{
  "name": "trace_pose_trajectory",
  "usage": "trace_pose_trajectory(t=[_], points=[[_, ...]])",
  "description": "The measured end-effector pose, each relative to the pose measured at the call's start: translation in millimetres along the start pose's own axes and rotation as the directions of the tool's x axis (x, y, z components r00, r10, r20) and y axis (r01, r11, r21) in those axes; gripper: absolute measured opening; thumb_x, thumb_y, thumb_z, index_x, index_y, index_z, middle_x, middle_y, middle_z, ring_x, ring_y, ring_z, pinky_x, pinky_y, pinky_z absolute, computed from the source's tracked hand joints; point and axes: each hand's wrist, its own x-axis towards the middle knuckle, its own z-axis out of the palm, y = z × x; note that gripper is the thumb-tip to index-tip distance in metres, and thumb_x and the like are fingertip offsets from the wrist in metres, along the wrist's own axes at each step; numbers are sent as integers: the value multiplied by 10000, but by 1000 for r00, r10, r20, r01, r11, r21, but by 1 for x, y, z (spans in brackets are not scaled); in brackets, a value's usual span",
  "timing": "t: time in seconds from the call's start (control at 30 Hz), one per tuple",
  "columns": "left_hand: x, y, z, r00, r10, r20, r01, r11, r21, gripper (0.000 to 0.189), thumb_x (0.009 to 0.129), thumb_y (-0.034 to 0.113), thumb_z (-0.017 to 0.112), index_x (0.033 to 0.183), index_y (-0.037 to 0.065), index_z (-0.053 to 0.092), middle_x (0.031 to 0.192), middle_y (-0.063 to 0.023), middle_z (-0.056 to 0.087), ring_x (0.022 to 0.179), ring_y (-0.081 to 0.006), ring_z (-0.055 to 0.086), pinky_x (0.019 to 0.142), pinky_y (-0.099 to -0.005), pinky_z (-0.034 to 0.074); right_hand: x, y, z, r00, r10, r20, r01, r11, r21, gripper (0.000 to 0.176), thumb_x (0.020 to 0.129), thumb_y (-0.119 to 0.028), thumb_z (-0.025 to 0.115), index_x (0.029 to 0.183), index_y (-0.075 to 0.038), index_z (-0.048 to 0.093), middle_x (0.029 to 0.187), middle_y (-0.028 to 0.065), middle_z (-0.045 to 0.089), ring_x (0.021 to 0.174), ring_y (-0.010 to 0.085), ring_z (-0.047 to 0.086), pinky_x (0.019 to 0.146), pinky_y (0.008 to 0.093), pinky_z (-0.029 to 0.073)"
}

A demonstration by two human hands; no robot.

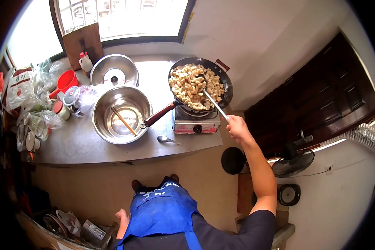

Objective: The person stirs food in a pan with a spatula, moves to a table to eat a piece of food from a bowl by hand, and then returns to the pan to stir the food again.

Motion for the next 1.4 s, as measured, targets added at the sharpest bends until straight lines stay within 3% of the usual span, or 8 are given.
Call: trace_pose_trajectory(t=[0.43,0.5,0.73,0.83,0.9,1.0,1.13,1.4], points=[[-1,26,0,1000,24,-7,-23,999,38,459,765,56,598,1192,-110,563,1210,-295,607,1054,-375,646,883,-446,544,-28,-13,12,968,-221,-118,198,964,-178,324,1040,-210,475,1261,-27,626,634,-37,486,442,30,353,384,208,274],[0,28,-4,995,-52,89,42,993,110,530,804,94,612,1279,-76,451,1286,-288,556,1149,-404,590,990,-436,485,-32,-17,14,944,-303,-132,262,929,-261,318,1028,-192,485,1232,-8,645,633,-35,503,500,33,394,439,219,317],[6,15,-3,995,-27,98,26,1000,12,515,801,109,624,1268,-51,478,1267,-264,583,1143,-396,594,989,-436,480,-41,-24,28,913,-395,-102,328,858,-395,264,991,-180,519,1132,-13,667,588,49,511,551,97,485,534,295,404],[0,26,-8,995,-67,75,60,994,90,526,800,100,622,1284,-43,474,1288,-262,569,1148,-389,590,995,-430,477,-41,-19,37,900,-433,-55,366,817,-445,254,980,-182,527,1102,-8,666,614,121,576,568,211,586,571,366,456],[-12,35,-16,991,-37,125,30,998,57,527,801,93,619,1288,-47,472,1295,-259,563,1151,-389,589,999,-422,476,-44,-16,46,772,-635,-28,445,571,-690,254,967,-188,535,1124,-28,655,700,210,636,678,380,653,638,468,494],[-16,44,-22,990,-23,137,16,999,48,516,805,84,610,1281,-60,473,1304,-262,555,1152,-389,588,998,-419,478,-47,-12,52,796,-604,-33,302,443,-844,276,960,-198,534,1174,-56,634,773,244,657,775,458,635,683,534,496],[-1,34,-14,995,-67,77,61,995,79,506,807,81,604,1271,-73,476,1304,-268,551,1151,-392,589,996,-419,481,-43,1,50,785,-619,-23,225,320,-920,291,961,-202,532,1181,-37,628,723,229,658,702,424,656,653,515,510],[6,28,-11,991,-88,100,78,992,97,524,813,90,597,1288,-74,451,1307,-274,550,1164,-398,582,998,-428,483,-39,7,18,726,-674,-140,131,334,-933,295,962,-212,531,1172,-34,638,710,223,661,676,418,660,622,505,518]])
